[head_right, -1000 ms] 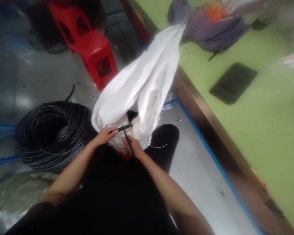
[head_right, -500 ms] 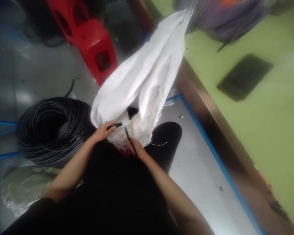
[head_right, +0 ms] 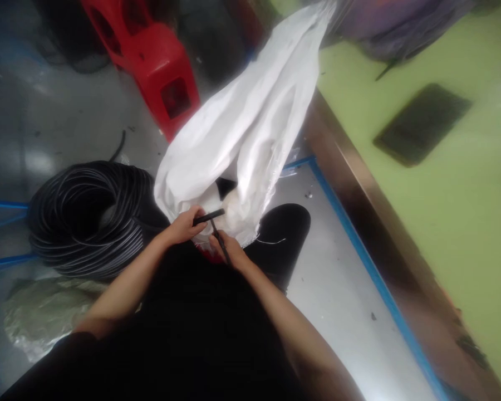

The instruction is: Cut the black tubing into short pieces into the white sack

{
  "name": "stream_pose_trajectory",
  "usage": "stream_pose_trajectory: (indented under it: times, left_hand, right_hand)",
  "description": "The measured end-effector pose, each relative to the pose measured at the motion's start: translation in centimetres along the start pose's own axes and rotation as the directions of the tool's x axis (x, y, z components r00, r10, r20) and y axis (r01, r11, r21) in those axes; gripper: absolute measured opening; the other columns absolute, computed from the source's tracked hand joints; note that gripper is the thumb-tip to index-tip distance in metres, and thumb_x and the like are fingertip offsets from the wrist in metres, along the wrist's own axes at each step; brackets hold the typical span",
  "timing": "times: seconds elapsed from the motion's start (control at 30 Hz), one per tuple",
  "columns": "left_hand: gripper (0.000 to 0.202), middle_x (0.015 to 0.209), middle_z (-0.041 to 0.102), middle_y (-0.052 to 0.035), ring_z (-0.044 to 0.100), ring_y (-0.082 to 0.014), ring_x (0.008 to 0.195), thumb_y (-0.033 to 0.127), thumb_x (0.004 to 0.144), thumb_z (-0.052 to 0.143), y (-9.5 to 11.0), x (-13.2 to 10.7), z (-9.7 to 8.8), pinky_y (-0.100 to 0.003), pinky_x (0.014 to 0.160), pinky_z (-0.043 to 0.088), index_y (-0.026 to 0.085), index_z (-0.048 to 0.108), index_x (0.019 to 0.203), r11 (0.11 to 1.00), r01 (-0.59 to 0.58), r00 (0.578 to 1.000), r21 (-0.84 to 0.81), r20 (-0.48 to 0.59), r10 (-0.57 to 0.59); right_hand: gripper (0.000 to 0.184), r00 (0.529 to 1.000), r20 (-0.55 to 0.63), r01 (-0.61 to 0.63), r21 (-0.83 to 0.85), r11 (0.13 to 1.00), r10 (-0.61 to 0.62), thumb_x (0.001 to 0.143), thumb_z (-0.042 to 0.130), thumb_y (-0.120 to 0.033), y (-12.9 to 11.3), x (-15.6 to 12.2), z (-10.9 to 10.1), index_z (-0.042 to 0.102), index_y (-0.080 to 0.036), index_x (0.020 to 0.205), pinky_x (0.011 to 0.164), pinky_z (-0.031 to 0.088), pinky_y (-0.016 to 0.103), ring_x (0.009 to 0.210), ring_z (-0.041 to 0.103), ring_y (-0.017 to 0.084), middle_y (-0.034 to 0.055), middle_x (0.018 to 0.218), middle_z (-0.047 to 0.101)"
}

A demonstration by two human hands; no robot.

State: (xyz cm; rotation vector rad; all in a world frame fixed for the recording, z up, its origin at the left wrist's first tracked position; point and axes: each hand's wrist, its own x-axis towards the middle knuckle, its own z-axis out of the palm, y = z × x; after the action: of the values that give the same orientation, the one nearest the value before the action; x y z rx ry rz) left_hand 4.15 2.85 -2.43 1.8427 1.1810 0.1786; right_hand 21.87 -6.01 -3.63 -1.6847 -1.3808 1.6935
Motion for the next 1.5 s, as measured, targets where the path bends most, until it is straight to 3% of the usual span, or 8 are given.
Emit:
stream_pose_trajectory:
  times: [0.1,0.47,0.77,0.97,1.13,1.3,1.5]
  left_hand:
    - [0.019,0.085,0.064,-0.0022,0.058,-0.0171,0.077,0.034,0.084,0.053,-0.6,-0.6,-0.5,-0.029,0.072,0.045,0.020,0.057,0.096,0.994,0.015,1.000,0.113,0.005,-0.015]
    - [0.031,0.081,0.065,-0.0028,0.058,-0.0167,0.076,0.039,0.092,0.042,-1.3,-0.9,-0.6,-0.026,0.067,0.041,0.020,0.066,0.087,0.977,-0.048,0.998,0.207,0.049,0.038]
    - [0.035,0.084,0.067,-0.0028,0.058,-0.0168,0.076,0.040,0.092,0.039,-1.4,-0.2,-0.9,-0.025,0.068,0.042,0.021,0.068,0.091,0.982,-0.016,0.997,0.190,0.075,0.002]
    - [0.035,0.090,0.069,-0.0035,0.060,-0.0180,0.081,0.041,0.092,0.040,-1.8,-0.8,-1.3,-0.026,0.069,0.043,0.022,0.068,0.094,0.979,0.046,0.997,0.200,0.053,-0.058]
    - [0.033,0.087,0.068,-0.0037,0.059,-0.0173,0.077,0.040,0.091,0.042,-1.6,-0.9,-1.7,-0.026,0.068,0.042,0.020,0.068,0.094,0.989,0.060,0.998,0.133,-0.005,-0.060]
    - [0.032,0.077,0.065,-0.0036,0.056,-0.0156,0.070,0.036,0.091,0.042,-1.2,-0.1,-1.4,-0.026,0.066,0.041,0.016,0.066,0.086,0.999,0.018,0.999,0.050,-0.048,-0.015]
    - [0.030,0.072,0.062,-0.0014,0.054,-0.0145,0.067,0.037,0.090,0.044,-0.4,0.0,-0.6,-0.024,0.065,0.041,0.017,0.065,0.082,0.997,-0.047,0.996,0.065,0.082,0.042]
  right_hand:
    - [0.046,1.000,-0.013,-0.019,0.024,1.000,0.020,0.089,0.037,-0.058,-0.1,0.0,0.1,0.056,-0.018,0.099,0.063,0.047,0.031,0.061,0.056,0.016,0.0014,0.073,0.061]
    - [0.040,0.999,0.001,-0.034,-0.108,0.994,0.034,0.090,0.041,-0.053,-0.4,0.4,-0.1,0.056,-0.019,0.106,0.070,0.047,0.033,0.072,0.060,0.019,0.0034,0.079,0.064]
    - [0.040,0.991,-0.130,0.005,-0.239,0.971,-0.037,0.088,0.042,-0.053,1.0,1.0,0.7,0.057,-0.019,0.076,0.064,0.043,0.029,0.066,0.059,0.019,0.0035,0.067,0.062]
    - [0.045,0.977,-0.202,0.021,-0.195,0.981,-0.061,0.087,0.040,-0.059,1.3,0.9,0.5,0.053,-0.020,0.067,0.060,0.043,0.030,0.062,0.056,0.020,0.0025,0.058,0.056]
    - [0.046,0.997,-0.083,-0.016,-0.083,0.996,0.010,0.089,0.037,-0.059,1.4,0.7,0.3,0.055,-0.019,0.077,0.059,0.045,0.029,0.062,0.055,0.018,0.0010,0.060,0.056]
    - [0.042,0.998,0.049,0.043,-0.032,0.999,-0.041,0.088,0.043,-0.055,1.5,0.7,0.7,0.056,-0.018,0.102,0.068,0.045,0.031,0.071,0.058,0.018,0.0014,0.078,0.062]
    - [0.042,1.000,-0.001,0.030,-0.051,0.998,-0.030,0.088,0.042,-0.055,0.7,0.6,0.9,0.056,-0.018,0.103,0.069,0.046,0.032,0.072,0.058,0.019,0.0024,0.078,0.062]
